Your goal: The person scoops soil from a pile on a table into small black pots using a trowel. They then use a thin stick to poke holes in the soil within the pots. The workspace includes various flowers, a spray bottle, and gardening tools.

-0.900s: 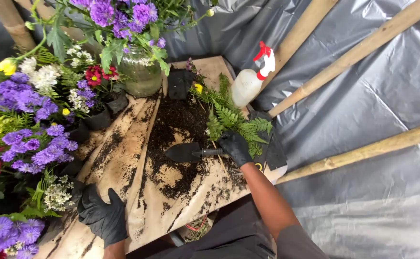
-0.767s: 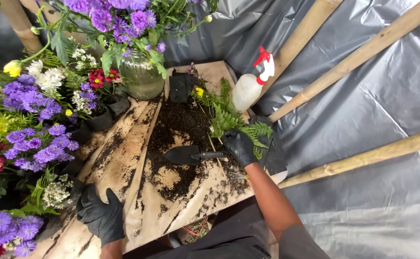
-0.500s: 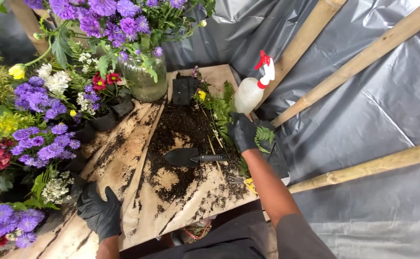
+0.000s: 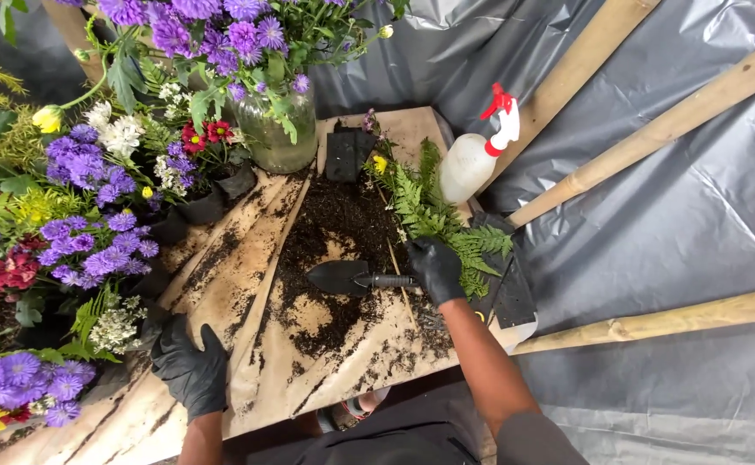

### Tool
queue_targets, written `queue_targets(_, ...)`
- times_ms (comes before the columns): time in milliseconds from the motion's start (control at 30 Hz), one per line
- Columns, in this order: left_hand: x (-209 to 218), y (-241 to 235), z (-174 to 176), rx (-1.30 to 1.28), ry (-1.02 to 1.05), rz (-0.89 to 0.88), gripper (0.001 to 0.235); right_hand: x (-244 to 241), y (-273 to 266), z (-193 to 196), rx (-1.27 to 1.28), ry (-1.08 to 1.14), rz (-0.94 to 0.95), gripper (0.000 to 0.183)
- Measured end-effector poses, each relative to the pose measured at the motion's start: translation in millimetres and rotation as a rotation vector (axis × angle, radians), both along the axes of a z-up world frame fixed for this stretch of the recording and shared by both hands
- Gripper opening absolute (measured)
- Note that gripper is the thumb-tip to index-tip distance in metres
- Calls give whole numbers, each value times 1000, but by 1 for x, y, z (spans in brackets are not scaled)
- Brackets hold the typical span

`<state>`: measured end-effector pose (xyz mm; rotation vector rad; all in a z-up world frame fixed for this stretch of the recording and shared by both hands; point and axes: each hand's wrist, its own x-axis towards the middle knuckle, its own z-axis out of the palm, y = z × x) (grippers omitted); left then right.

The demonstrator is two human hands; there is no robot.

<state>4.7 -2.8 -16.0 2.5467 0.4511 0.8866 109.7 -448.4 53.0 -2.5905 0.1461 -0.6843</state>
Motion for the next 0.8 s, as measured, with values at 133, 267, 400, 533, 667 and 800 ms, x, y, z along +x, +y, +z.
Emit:
queue_targets(133, 0, -1, 2, 5, -2, 0, 53, 15, 26, 9, 174, 395, -44, 37)
queue_targets(267, -1, -2, 5, 21, -22, 1, 51, 37, 32, -15, 27, 408, -84, 47)
queue_targets(400, 0, 0, -7, 19, 0, 5, 55, 33, 32, -4, 199, 389, 24, 63)
queue_targets(533, 1, 1, -4, -12, -8, -8, 53, 45, 6, -31, 189, 91, 187, 27)
queue_targets(667, 1, 1, 2, 32, -36, -21, 52, 58, -1, 17, 1417, 167, 285, 9)
queue_targets(800, 0, -3, 10, 26, -35, -10, 50, 93, -20, 38, -126, 26, 12, 44)
